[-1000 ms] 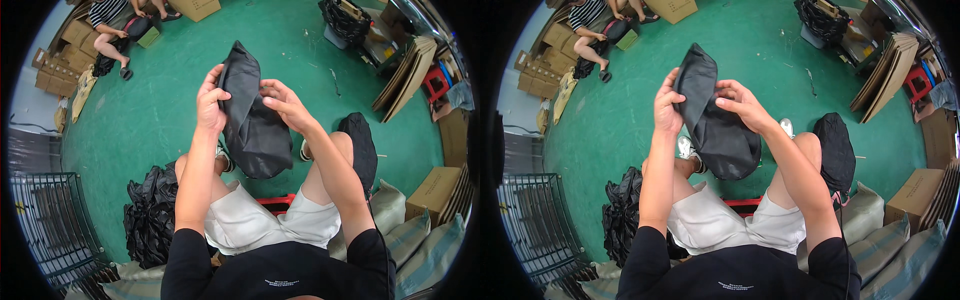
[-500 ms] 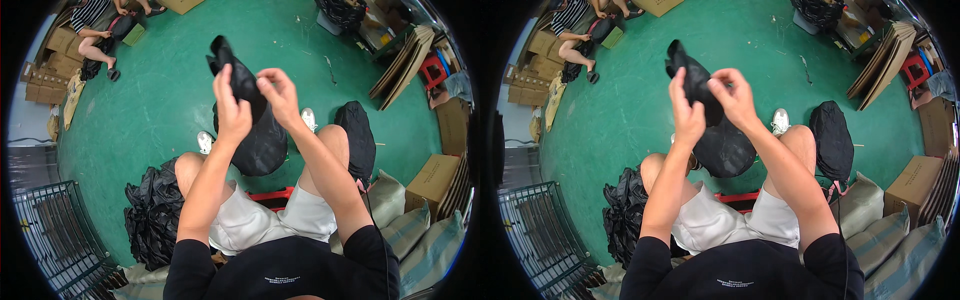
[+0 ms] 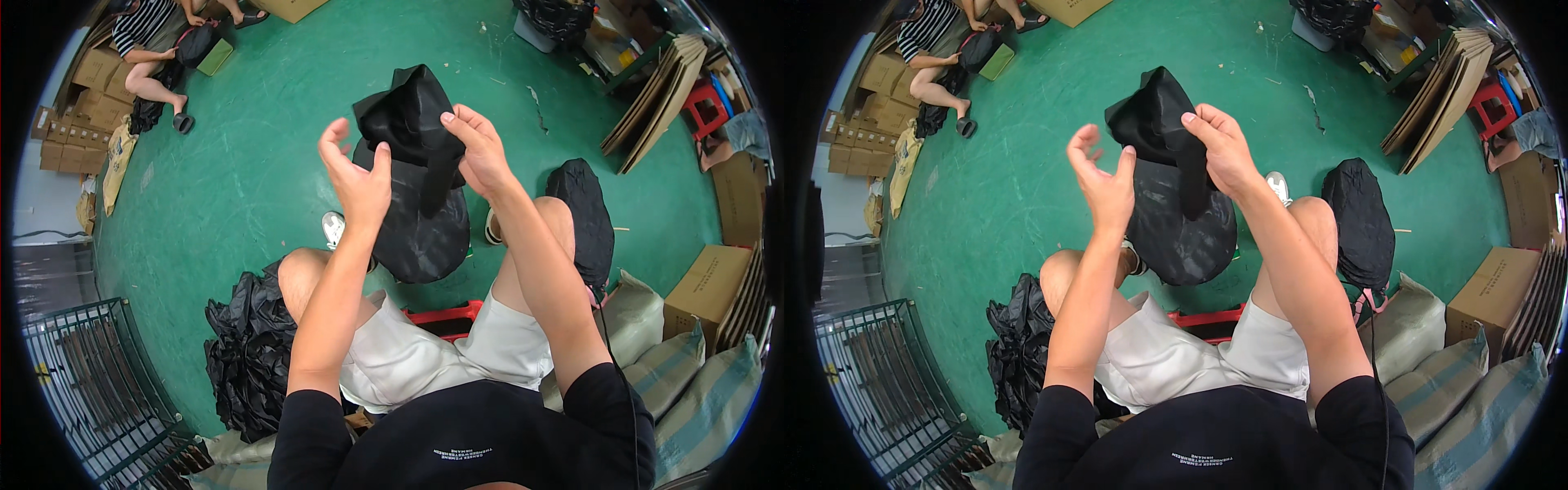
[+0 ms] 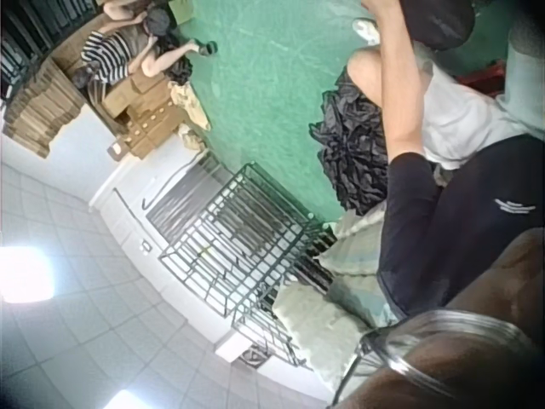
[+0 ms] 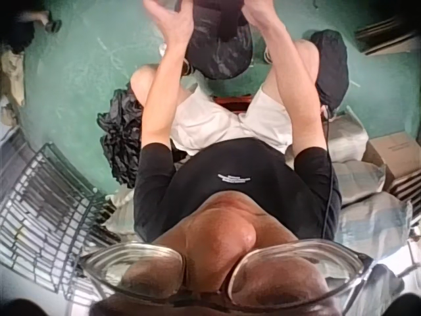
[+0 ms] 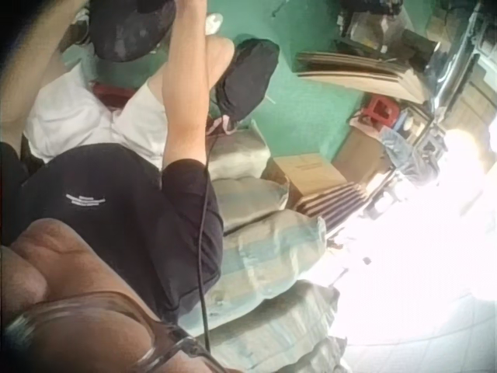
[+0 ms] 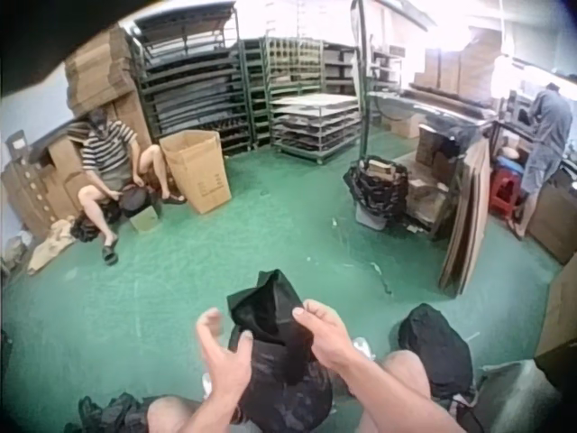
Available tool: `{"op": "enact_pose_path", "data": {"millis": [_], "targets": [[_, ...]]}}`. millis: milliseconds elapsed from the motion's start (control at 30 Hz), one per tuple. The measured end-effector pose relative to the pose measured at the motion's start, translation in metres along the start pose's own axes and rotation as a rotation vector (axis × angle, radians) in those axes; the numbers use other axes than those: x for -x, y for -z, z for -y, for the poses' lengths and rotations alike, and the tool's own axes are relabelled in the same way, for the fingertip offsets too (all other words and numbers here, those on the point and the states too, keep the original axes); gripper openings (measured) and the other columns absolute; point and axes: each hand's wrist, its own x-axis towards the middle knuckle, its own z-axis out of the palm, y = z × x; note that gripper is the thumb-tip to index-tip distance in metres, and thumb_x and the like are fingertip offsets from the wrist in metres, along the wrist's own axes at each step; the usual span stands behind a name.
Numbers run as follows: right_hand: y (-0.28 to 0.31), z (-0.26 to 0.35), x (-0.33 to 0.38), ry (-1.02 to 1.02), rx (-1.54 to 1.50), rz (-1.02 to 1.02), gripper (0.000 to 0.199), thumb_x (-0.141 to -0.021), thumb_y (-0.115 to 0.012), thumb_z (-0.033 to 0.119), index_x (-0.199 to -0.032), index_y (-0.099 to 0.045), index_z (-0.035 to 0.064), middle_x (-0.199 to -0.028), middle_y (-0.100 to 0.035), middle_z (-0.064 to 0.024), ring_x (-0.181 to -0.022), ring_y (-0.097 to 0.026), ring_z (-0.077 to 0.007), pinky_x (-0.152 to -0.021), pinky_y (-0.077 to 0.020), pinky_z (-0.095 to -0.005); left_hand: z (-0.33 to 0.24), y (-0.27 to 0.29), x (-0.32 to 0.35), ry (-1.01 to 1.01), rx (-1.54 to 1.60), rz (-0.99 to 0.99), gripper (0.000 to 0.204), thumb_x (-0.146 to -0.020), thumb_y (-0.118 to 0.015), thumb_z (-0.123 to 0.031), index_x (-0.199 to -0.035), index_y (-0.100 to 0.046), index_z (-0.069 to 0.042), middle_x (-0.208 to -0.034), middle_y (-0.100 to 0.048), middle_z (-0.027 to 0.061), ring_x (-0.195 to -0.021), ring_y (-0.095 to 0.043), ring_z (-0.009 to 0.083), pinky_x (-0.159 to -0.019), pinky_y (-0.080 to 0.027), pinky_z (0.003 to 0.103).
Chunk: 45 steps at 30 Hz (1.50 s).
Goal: The recorder picks up black fabric covers from a pile, inspects them, and places them onto round objects on their lap.
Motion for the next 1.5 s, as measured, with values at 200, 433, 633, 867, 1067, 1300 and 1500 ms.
{"op": "enact_pose_path", "data": {"millis": [200, 433, 633, 867, 1067, 1300, 1500], "targets": [[0.007, 0.005, 0.005, 0.029, 0.085, -0.019, 0.018, -0.098, -0.057, 0.019, -0.082, -0.056, 0.0114, -0.082, -0.049, 0.011, -0.085, -0.041, -0.0008, -0.087, -0.0296, -0.0214, 0.023, 0.011, -0.013, 0.158, -0.137, 0.045, 0.053, -0.08, -0.069, -0.009, -0.128, -0.05, 0.003, -0.122, -0.059, 0.0195, -0.11, -0.06, 0.0285, -0.095, -0.046, 0.037], [0.004, 0.027, 0.014, 0.001, -0.062, -0.212, 0.015, -0.099, -0.055, 0.021, -0.1, -0.063, 0.0081, -0.094, -0.065, 0.0015, -0.09, -0.058, -0.0085, -0.087, -0.0439, -0.0262, 0.033, 0.03, -0.025, 0.415, 0.299, 0.24, 0.025, -0.089, -0.058, -0.001, -0.112, -0.064, 0.005, -0.095, -0.071, 0.0077, -0.078, -0.067, 0.0131, -0.073, -0.051, 0.023], [0.037, 0.035, 0.007, -0.082, -0.174, 0.039, 0.031, -0.099, -0.056, 0.029, -0.108, -0.062, -0.0003, -0.104, -0.067, -0.0079, -0.088, -0.065, -0.0153, -0.08, -0.0536, -0.0284, 0.017, 0.058, -0.021, 0.722, 1.262, 0.467, 0.04, -0.101, -0.046, -0.024, -0.118, -0.059, 0.009, -0.113, -0.068, 0.0182, -0.1, -0.067, 0.0269, -0.094, -0.051, 0.037], [0.035, 0.042, 0.012, -0.327, -0.398, 0.124, 0.032, -0.097, -0.059, 0.032, -0.105, -0.063, 0.0005, -0.098, -0.069, -0.011, -0.084, -0.068, -0.0179, -0.081, -0.0578, -0.033, 0.006, 0.053, -0.024, 0.762, 1.635, 0.631, 0.065, -0.103, -0.032, -0.047, -0.124, -0.055, 0.01, -0.127, -0.059, 0.0253, -0.115, -0.058, 0.0387, -0.105, -0.043, 0.049], [0.034, 0.04, 0.017, -0.546, 0.404, 0.422, 0.045, -0.077, -0.083, 0.023, -0.108, -0.066, -0.0046, -0.102, -0.07, -0.0086, -0.083, -0.066, -0.012, -0.076, -0.0536, -0.0278, 0.023, 0.06, -0.018, 0.679, 1.693, 0.645, 0.065, -0.097, -0.046, -0.048, -0.121, -0.057, 0.01, -0.122, -0.062, 0.0252, -0.112, -0.06, 0.0384, -0.102, -0.045, 0.049], [0.03, 0.04, 0.024, -0.329, -0.241, 0.307, 0.024, -0.098, -0.056, 0.018, -0.105, -0.062, -0.004, -0.104, -0.069, -0.0128, -0.093, -0.068, -0.0191, -0.083, -0.0557, -0.0331, 0.011, 0.066, -0.022, 0.654, 1.217, 0.411, 0.047, -0.087, -0.066, -0.028, -0.116, -0.06, 0.009, -0.11, -0.067, 0.0231, -0.098, -0.067, 0.0339, -0.092, -0.053, 0.043], [0.04, 0.036, 0.023, -0.129, -0.522, 0.404, 0.032, -0.104, -0.044, 0.021, -0.116, -0.055, -0.0066, -0.11, -0.067, -0.0153, -0.096, -0.068, -0.0241, -0.089, -0.0562, -0.0376, -0.001, 0.044, -0.024, 0.71, 1.177, 0.446, 0.032, -0.097, -0.057, -0.022, -0.114, -0.062, 0.005, -0.11, -0.068, 0.0177, -0.098, -0.068, 0.0256, -0.09, -0.054, 0.038]]}}
